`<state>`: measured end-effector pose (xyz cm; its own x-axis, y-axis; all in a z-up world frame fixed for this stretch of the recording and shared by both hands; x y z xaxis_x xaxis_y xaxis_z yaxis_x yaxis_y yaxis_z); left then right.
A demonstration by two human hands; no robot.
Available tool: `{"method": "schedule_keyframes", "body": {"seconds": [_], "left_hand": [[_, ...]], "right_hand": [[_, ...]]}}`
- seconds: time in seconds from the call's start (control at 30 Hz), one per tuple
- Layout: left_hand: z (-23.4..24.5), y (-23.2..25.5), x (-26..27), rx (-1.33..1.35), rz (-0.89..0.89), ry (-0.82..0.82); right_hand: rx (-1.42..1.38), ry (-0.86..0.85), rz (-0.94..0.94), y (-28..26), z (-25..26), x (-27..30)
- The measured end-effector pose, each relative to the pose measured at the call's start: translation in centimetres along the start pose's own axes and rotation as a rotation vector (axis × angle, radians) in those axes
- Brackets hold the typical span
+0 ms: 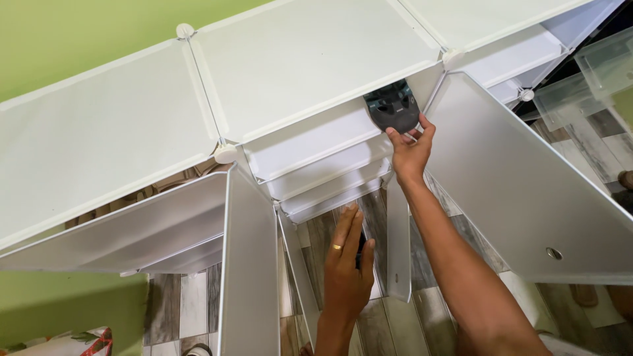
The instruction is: Organizing and cleaning shoes and placing them into a multi-tier shoe rack.
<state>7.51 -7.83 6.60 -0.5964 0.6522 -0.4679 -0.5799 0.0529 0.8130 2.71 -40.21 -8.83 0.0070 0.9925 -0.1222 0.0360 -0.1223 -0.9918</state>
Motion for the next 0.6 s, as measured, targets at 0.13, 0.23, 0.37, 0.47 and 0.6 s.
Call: {"method": "schedule_keyframes", "body": {"seconds": [0.13, 0.23, 0.37, 0.47, 0.6], "left_hand": [[-0.6, -0.1, 0.0, -0.013, -0.008, -0.014], [-1.2, -0.4, 0.1, -0.020, 0.013, -0.027], [-2.0, -0.4, 0.0, -0.026, 0.025, -0.049], [-2.3, -0.4, -0.1, -0.050, 0.041, -0.059], [-2.2, -0.7, 0.1, -0.056, 0.044, -0.048]], "right_hand": [[0.036, 0.010, 0.013, -0.2, -0.3, 0.2], [0.054, 0.034, 0.014, -0.2, -0.2, 0.3], [0.051, 0.042, 0.026, 0.1, 0.3, 0.3], [0.042, 0.036, 0.037, -0.2, 0.0, 0.2], [0.040, 0.040, 0.012, -0.2, -0.3, -0.2]]}}
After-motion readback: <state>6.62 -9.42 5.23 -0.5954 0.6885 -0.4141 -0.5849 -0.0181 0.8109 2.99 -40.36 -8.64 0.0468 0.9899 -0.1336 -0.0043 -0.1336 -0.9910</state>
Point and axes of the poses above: each hand's wrist, its own x-axis away from the middle knuckle, its own z-axis out of the back of the hand, y = z × x, the point moved 10 cm from there along -x, towards the middle knuckle, and after that the axes turned 4 degrees about y, right-handed, at the moved point
